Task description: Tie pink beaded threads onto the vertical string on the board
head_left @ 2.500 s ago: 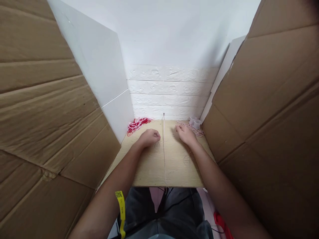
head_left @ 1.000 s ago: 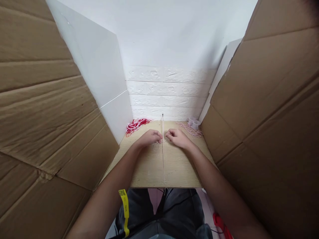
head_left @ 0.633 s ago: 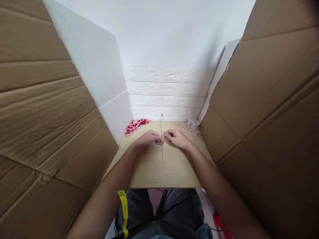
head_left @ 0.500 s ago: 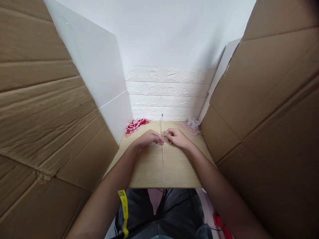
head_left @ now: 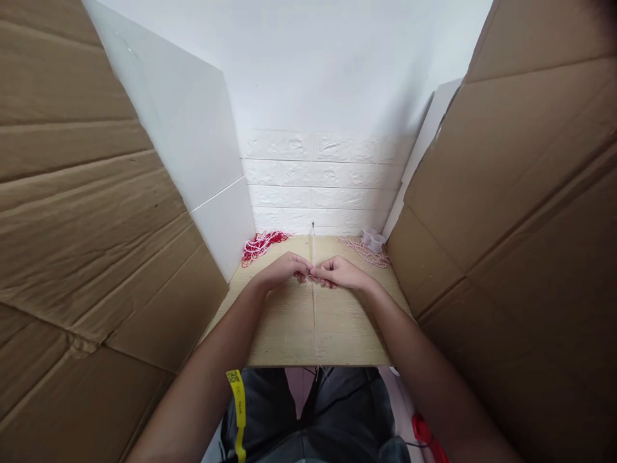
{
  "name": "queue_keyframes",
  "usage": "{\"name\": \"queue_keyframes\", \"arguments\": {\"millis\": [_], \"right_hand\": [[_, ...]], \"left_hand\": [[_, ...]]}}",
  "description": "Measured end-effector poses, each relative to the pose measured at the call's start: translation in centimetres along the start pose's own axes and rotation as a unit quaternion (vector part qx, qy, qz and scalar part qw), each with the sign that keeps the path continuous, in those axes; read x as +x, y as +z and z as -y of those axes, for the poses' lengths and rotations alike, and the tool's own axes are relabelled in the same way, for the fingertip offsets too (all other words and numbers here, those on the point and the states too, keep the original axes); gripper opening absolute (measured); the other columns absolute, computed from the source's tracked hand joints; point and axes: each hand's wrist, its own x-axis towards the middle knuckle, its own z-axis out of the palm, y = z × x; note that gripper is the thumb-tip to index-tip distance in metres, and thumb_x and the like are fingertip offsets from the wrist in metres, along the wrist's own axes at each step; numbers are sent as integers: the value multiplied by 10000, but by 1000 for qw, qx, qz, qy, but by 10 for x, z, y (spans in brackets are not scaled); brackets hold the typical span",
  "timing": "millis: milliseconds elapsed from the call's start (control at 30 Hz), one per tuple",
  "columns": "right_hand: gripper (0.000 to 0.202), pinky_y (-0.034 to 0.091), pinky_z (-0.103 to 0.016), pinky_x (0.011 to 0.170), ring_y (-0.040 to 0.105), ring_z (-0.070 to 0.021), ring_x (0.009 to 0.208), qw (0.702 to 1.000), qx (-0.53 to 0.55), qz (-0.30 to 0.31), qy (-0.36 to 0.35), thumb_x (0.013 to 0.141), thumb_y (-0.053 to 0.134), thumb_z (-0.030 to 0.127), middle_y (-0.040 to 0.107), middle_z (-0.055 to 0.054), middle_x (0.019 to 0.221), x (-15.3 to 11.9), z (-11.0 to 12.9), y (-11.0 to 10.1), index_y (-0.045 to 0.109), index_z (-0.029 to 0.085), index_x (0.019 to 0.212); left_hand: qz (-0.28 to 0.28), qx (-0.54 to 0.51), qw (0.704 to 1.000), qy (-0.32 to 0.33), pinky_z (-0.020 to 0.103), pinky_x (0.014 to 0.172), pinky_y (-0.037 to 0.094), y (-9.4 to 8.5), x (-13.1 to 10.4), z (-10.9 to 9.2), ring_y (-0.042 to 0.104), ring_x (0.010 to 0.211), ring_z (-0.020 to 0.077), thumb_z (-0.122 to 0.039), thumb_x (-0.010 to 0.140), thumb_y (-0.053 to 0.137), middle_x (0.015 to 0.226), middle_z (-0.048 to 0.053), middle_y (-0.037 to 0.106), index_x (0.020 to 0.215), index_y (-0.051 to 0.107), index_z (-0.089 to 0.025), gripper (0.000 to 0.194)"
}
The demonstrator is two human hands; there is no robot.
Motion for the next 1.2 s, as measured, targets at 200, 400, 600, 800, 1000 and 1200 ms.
{"name": "queue_keyframes", "arguments": {"millis": [200,400,600,800,1000,1200], "right_hand": [[508,291,-242,473,425,-86,502,998,-52,-17,5,793,657,645,558,5,589,1,-5,-1,620,151,676],[351,260,-239,475,357,-75,495,997,-79,-9,2,764,684,477,471,51,556,-2,-4,-2,546,173,655],[143,276,-227,491,386,-77,522,995,-92,-20,14,726,632,291,486,49,589,-3,-2,-2,565,168,701],[130,290,-226,492,403,-80,518,994,-104,-29,13,742,621,285,516,39,599,-2,-5,-2,567,170,714],[139,343,-231,495,456,-90,516,997,-71,1,21,754,656,296,556,23,614,1,-9,-3,628,162,782],[93,367,-228,494,482,-93,518,998,-46,-2,32,731,651,237,574,19,623,1,-9,-3,637,165,788]], "left_hand": [[-8,23,1000,-11,248,585,418,0,-1,-1,522,552,110,-198,672,617,655,24,701,811,811,-141,245],[0,31,999,-17,250,606,430,-3,-1,3,569,592,123,-228,681,656,713,36,732,906,822,-156,289],[4,43,999,-10,261,641,453,-4,-1,4,581,604,122,-252,698,663,839,59,773,926,825,-173,292],[-5,36,999,-6,253,652,452,-3,-2,3,575,623,118,-257,698,670,899,70,783,945,827,-174,304],[-17,14,1000,-11,269,684,482,-2,-3,-1,575,640,127,-275,698,698,924,84,783,910,823,-158,272],[-34,32,999,-22,255,623,439,0,-1,-1,549,629,120,-283,687,726,831,59,749,987,800,-150,337]]}}
